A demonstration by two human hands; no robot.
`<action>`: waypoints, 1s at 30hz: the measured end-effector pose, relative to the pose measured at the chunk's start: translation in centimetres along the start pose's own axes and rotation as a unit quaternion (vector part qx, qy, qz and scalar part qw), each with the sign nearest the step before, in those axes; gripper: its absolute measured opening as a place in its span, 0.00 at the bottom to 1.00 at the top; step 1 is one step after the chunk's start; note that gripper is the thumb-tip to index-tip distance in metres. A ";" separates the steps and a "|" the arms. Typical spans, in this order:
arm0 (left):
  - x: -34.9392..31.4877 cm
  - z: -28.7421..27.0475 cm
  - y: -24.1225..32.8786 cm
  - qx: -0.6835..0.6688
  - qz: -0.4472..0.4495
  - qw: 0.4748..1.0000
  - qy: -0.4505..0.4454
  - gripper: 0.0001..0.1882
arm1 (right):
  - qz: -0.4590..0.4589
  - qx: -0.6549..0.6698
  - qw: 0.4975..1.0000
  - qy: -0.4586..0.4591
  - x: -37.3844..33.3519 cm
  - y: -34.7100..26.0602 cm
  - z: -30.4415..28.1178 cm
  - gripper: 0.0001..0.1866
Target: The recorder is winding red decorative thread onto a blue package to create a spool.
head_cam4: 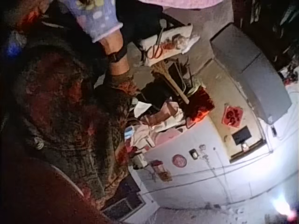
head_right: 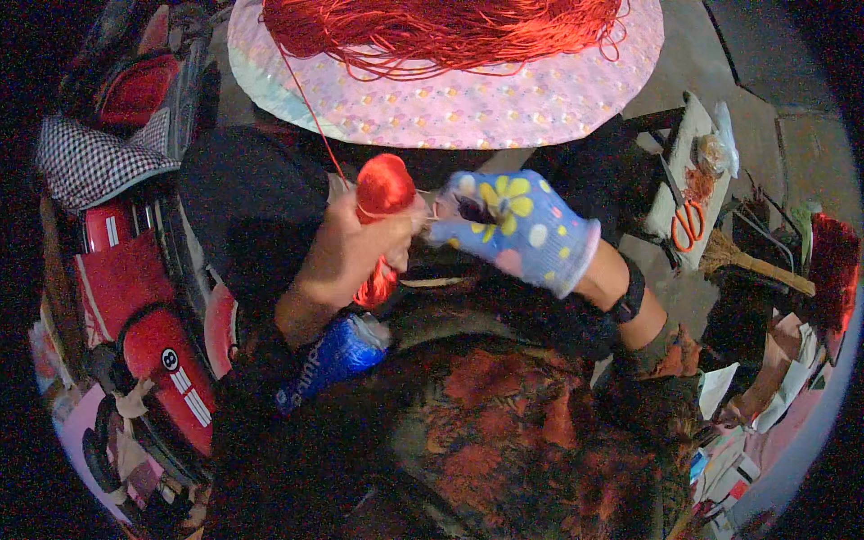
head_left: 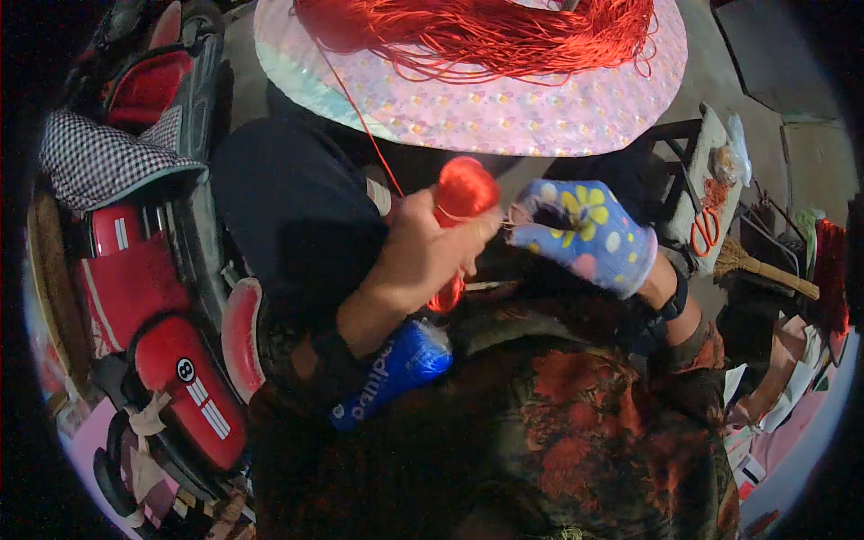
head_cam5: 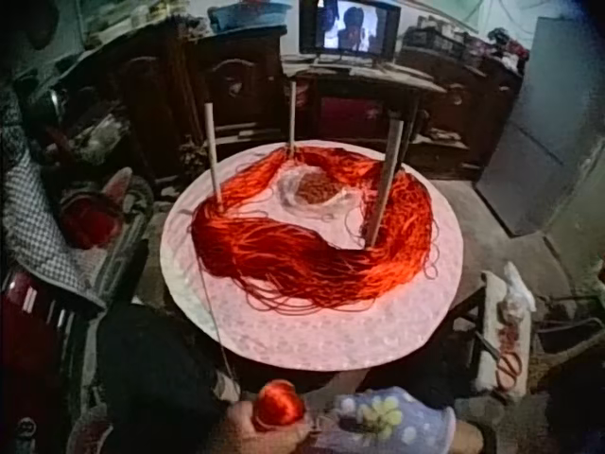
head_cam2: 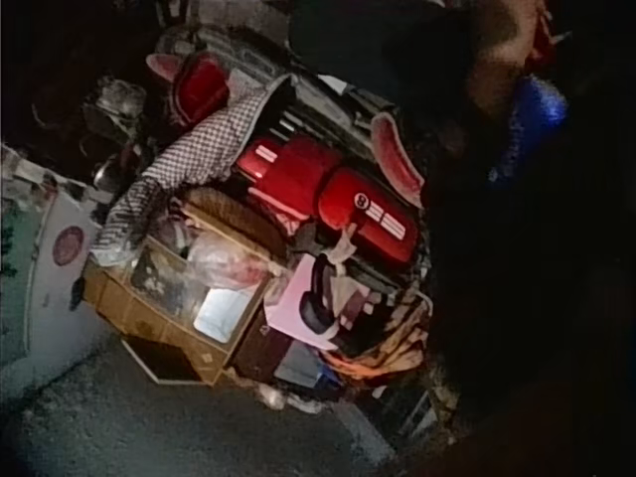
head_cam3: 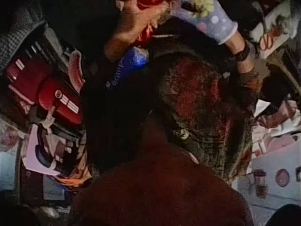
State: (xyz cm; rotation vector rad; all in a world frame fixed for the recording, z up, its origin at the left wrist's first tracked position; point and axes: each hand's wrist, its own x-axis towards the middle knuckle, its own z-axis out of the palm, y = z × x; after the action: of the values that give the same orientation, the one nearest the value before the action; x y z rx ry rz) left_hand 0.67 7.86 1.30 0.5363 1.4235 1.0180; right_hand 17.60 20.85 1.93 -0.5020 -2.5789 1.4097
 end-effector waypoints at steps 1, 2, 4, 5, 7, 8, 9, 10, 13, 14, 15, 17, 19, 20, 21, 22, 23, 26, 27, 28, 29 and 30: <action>0.2 0.0 0.1 -0.075 -0.011 0.997 0.021 0.08 | 0.040 -0.009 0.999 -0.006 -0.6 -0.3 0.1 0.15; 0.3 0.1 0.1 -0.176 -0.012 0.984 0.014 0.07 | -0.030 -0.073 0.996 0.029 -1.2 -0.8 0.1 0.11; 0.5 0.5 0.1 -0.228 -0.042 0.973 0.012 0.07 | -0.226 -0.166 0.957 0.075 -2.1 -1.6 0.2 0.11; 0.5 0.6 0.2 -0.261 -0.043 0.964 -0.002 0.07 | -0.206 -0.188 0.960 0.037 -2.8 -2.2 0.2 0.12; 0.5 0.8 0.4 -0.234 -0.049 0.971 -0.013 0.08 | -0.148 -0.026 0.989 0.012 -3.4 -2.1 -0.2 0.11; 0.4 0.8 0.6 -0.224 -0.047 0.973 -0.019 0.08 | -0.107 0.031 0.994 -0.003 -3.5 -1.7 -0.4 0.10; 0.2 0.7 0.8 -0.238 -0.052 0.969 -0.035 0.07 | -0.060 0.084 0.994 -0.021 -3.7 -1.0 -0.7 0.09; 0.0 0.6 1.0 -0.251 -0.057 0.965 -0.052 0.06 | -0.039 0.160 0.986 0.022 -3.4 0.0 -0.4 0.08; -0.7 0.4 1.2 -0.052 -0.028 0.996 -0.071 0.09 | 0.185 0.335 0.923 0.036 -3.1 3.2 -0.7 0.10; -0.7 0.5 1.1 0.044 0.016 0.996 -0.074 0.11 | 0.165 0.261 0.950 0.042 -2.3 4.2 -0.5 0.11; -0.8 0.6 0.9 0.141 0.068 0.983 -0.095 0.11 | 0.172 0.176 0.968 0.043 -1.7 4.8 -0.5 0.13; -0.3 1.1 0.3 0.304 0.215 0.917 -0.139 0.13 | 0.064 0.061 0.995 0.045 -0.8 4.7 -0.4 0.11; 0.0 1.4 -0.4 0.463 0.138 0.867 -0.120 0.12 | 0.022 0.022 0.998 0.047 0.0 3.1 -0.4 0.09; 0.2 1.5 -0.6 0.538 0.095 0.831 -0.107 0.11 | -0.068 -0.087 0.993 0.049 0.4 2.0 -0.4 0.07; 0.4 1.5 -0.8 0.608 0.051 0.787 -0.091 0.11 | -0.108 -0.087 0.990 0.035 0.6 0.6 0.0 0.06; 0.7 1.3 -0.8 0.489 0.106 0.862 -0.077 0.11 | -0.067 -0.049 0.996 -0.012 0.1 -0.8 -0.2 0.07; 0.8 1.1 -0.8 0.359 0.160 0.917 -0.060 0.11 | -0.059 -0.003 0.997 -0.052 -0.3 -1.9 -0.2 0.08; 0.8 0.4 -0.2 0.060 0.072 0.995 -0.031 0.10 | -0.096 -0.181 0.978 0.020 -1.1 -2.9 0.1 0.11; 0.7 0.2 0.1 -0.032 0.014 0.999 -0.031 0.10 | -0.077 -0.118 0.989 0.037 -1.5 -2.4 0.0 0.13; 0.5 0.2 0.3 -0.098 0.038 0.993 -0.057 0.09 | -0.057 -0.050 0.994 0.077 -1.7 -1.7 0.6 0.15; 0.3 0.2 0.4 -0.109 0.017 0.993 -0.046 0.09 | -0.049 0.024 0.992 0.114 -2.0 -0.9 1.3 0.17; 0.1 0.2 0.6 -0.127 0.012 0.991 -0.040 0.09 | 0.027 0.045 0.996 0.068 -2.3 0.3 1.1 0.19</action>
State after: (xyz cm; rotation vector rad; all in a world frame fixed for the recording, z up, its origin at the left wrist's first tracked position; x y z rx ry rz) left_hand 0.67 8.30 1.73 0.4039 1.1984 1.1640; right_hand 19.46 19.27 1.16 -0.6344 -2.4003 1.4467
